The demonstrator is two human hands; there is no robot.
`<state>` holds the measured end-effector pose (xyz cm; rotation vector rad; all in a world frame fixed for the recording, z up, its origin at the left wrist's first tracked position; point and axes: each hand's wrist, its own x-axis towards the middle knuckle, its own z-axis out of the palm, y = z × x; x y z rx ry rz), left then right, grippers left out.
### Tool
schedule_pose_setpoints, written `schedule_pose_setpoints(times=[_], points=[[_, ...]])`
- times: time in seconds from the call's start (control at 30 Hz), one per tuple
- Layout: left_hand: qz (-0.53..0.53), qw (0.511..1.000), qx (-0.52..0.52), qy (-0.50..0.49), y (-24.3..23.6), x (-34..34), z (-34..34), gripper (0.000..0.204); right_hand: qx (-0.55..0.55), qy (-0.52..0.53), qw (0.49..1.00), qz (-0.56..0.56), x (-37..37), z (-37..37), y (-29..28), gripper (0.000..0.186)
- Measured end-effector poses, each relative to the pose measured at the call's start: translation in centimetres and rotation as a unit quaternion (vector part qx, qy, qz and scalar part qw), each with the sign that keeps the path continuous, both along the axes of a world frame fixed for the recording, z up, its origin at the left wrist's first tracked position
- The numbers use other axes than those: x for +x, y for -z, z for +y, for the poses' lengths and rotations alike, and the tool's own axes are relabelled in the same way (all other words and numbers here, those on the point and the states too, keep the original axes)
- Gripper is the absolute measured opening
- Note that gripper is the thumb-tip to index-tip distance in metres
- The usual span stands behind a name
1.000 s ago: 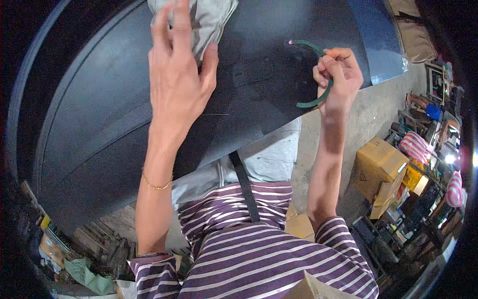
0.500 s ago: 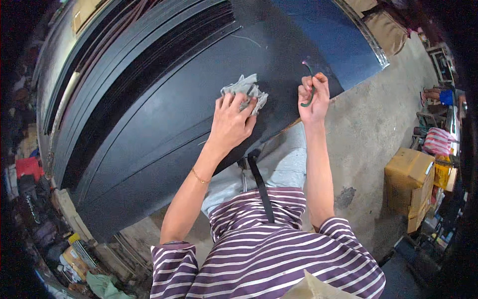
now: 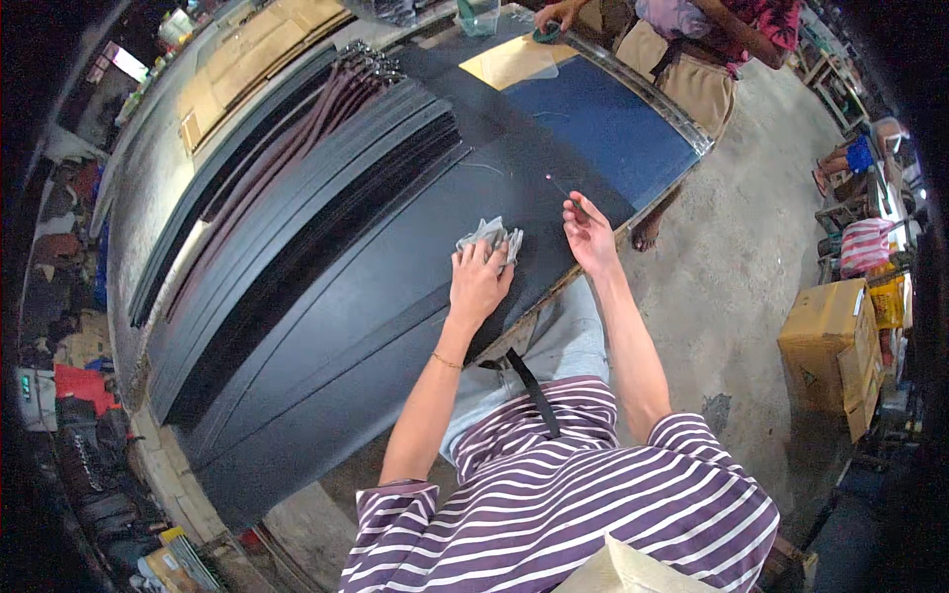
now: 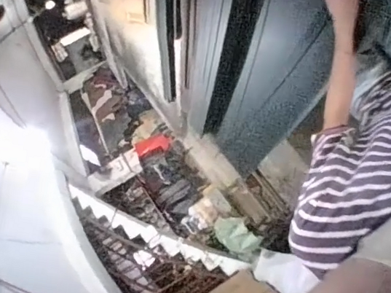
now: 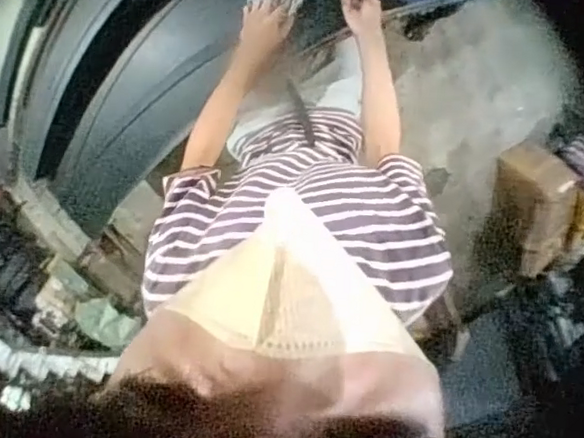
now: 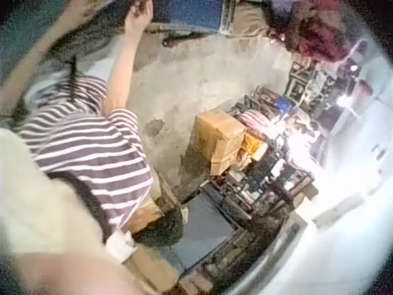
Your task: Polishing and finishing the edges of black leather straps using a hand tool and a cloth.
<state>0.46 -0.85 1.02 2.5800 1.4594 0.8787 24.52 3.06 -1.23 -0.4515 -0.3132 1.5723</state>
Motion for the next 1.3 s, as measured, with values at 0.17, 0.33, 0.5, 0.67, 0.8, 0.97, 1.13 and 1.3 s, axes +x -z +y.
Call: schedule_pose_setpoints(times=[0.17,0.33,0.5,0.67,0.8,0.97,1.13,1.3], points=[[-0.020,1.000,0.013,0.000,0.1,-0.2,0.0,0.030,-0.015,0.042,0.995,-0.088,1.1,-2.9,-2.4,0.021],[0.029,0.999,0.019,-0.015,-0.8,0.1,-0.4,0.034,-0.051,0.097,0.975,-0.196,4.2,-5.4,-2.7,0.022],[0.031,0.999,0.015,-0.010,-0.8,0.1,-0.5,0.036,-0.030,0.096,0.963,-0.249,7.2,-6.6,0.4,0.021],[0.032,0.999,-0.002,-0.007,-0.5,0.0,-0.2,0.039,-0.095,0.079,0.838,-0.532,6.4,-6.6,1.8,0.017],[0.039,0.999,-0.008,-0.010,-0.6,0.2,-0.2,0.037,-0.097,0.114,0.915,-0.374,6.7,-6.3,1.8,0.012],[0.045,0.999,0.003,-0.015,-0.5,0.4,-0.1,0.036,-0.089,0.131,0.920,-0.358,6.9,-6.8,1.2,0.009],[0.041,0.999,0.020,-0.008,-0.1,0.3,0.0,0.037,-0.096,0.158,0.927,-0.327,8.8,-7.6,-0.6,0.015],[0.034,0.999,0.016,-0.016,-0.1,0.2,-0.1,0.037,-0.023,0.156,0.976,-0.150,11.4,-8.2,-2.7,0.030]])
